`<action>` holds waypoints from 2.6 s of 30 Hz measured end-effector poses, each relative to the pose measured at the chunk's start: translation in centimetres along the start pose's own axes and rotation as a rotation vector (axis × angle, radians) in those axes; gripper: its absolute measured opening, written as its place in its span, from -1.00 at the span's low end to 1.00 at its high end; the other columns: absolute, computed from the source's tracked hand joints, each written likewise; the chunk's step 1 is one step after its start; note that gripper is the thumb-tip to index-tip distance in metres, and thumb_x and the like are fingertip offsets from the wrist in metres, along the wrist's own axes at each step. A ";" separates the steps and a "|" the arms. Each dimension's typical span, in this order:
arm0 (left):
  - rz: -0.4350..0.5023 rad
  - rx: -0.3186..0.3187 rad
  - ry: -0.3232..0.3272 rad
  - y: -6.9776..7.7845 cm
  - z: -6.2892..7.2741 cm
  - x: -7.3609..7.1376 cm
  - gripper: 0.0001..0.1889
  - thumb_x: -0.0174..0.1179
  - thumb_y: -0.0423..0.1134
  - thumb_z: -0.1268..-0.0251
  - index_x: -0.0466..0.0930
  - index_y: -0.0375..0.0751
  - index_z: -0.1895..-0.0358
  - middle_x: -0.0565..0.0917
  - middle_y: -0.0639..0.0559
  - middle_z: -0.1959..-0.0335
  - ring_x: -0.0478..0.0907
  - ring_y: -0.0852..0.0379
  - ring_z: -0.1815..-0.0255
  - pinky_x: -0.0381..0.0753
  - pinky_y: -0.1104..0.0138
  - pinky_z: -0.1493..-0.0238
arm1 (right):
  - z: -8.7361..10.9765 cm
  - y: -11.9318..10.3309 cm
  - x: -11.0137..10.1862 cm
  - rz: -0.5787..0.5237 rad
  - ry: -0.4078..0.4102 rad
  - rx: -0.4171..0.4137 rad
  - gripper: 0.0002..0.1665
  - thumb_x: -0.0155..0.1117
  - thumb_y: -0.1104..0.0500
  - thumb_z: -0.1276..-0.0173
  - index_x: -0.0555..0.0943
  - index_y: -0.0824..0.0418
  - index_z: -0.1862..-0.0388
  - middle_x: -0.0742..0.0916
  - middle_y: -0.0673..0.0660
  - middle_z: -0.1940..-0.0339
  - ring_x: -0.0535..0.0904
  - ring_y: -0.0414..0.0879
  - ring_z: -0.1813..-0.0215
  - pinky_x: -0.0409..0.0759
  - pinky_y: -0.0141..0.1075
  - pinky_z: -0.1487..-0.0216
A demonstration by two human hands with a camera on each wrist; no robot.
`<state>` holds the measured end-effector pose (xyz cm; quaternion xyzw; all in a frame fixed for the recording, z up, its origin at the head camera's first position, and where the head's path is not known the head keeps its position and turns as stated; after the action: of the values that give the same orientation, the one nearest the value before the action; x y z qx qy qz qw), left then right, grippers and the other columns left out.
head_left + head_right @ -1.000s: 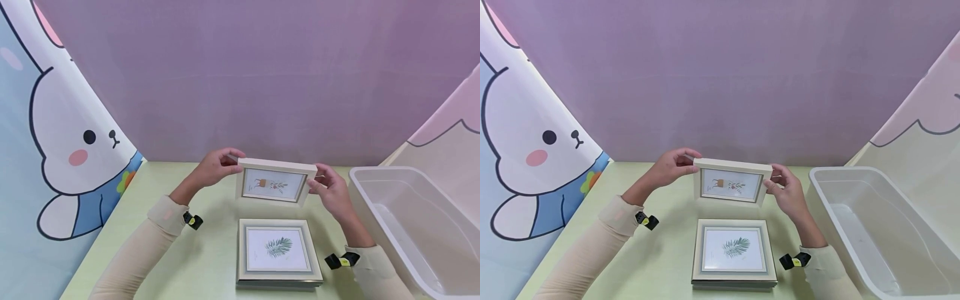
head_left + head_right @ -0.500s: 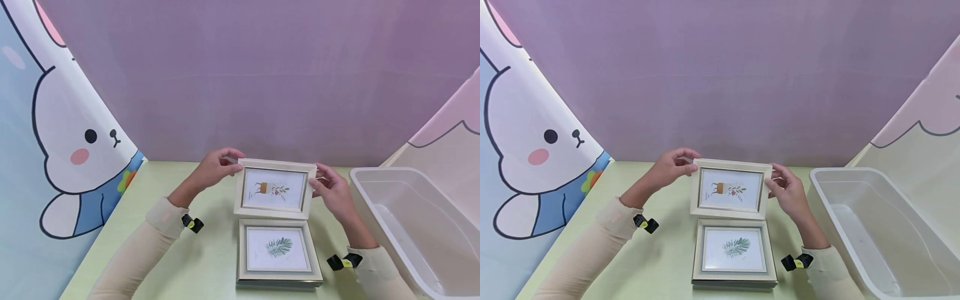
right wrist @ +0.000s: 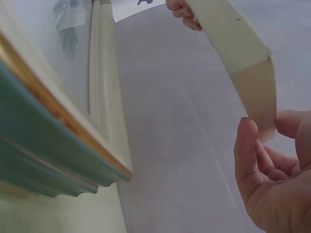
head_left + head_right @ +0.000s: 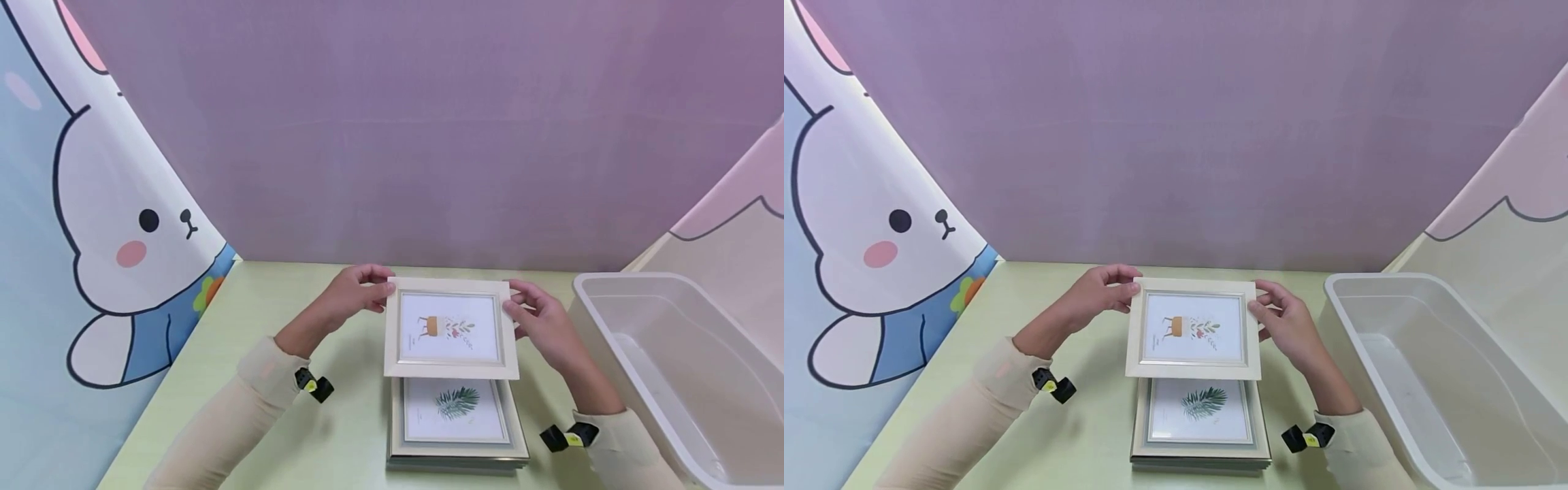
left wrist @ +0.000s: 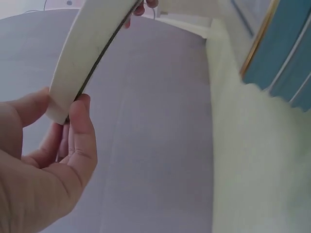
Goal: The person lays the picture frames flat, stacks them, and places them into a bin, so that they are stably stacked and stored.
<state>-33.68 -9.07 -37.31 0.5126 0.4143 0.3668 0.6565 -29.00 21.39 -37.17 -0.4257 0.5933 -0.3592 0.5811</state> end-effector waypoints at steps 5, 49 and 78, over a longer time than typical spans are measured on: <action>0.018 -0.071 -0.019 -1.8 0.4 0.7 -0.68 0.29 -0.23 -0.42 0.58 -0.26 -0.15 0.66 -0.10 0.11 0.71 0.10 0.30 0.78 0.28 0.18 | 0.6 0.7 0.5 0.002 -0.050 0.023 -0.39 0.20 0.12 -0.56 0.35 0.29 -0.49 0.65 0.03 0.17 0.67 -0.22 0.33 0.76 -0.19 0.35; -0.006 -0.200 -0.188 -9.2 3.5 4.7 -0.67 0.26 -0.28 -0.43 0.53 -0.37 -0.14 0.62 -0.11 0.19 0.68 0.09 0.36 0.76 0.32 0.30 | 4.7 5.7 4.2 -0.046 -0.333 0.197 -0.52 0.21 0.18 -0.53 0.35 0.38 -0.29 0.58 0.23 0.20 0.69 -0.01 0.34 0.74 -0.09 0.43; -0.084 -0.181 -0.128 -9.7 4.1 5.9 -0.53 0.29 -0.16 -0.42 0.44 -0.31 -0.26 0.53 -0.15 0.01 0.62 0.08 0.23 0.76 0.24 0.17 | 5.1 7.1 3.9 -0.052 -0.288 0.230 -0.52 0.19 0.24 -0.52 0.39 0.40 -0.32 0.55 0.17 0.27 0.68 -0.03 0.40 0.71 -0.19 0.47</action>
<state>-27.11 -7.25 -47.27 0.4560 0.3577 0.3414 0.7400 -24.43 20.80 -45.55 -0.4185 0.4477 -0.3750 0.6955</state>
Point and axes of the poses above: each hand's wrist, its own z-axis away from the middle knuckle, its own x-axis out of the palm, y = z × x, the point moved 10 cm from there along -z, towards the middle knuckle
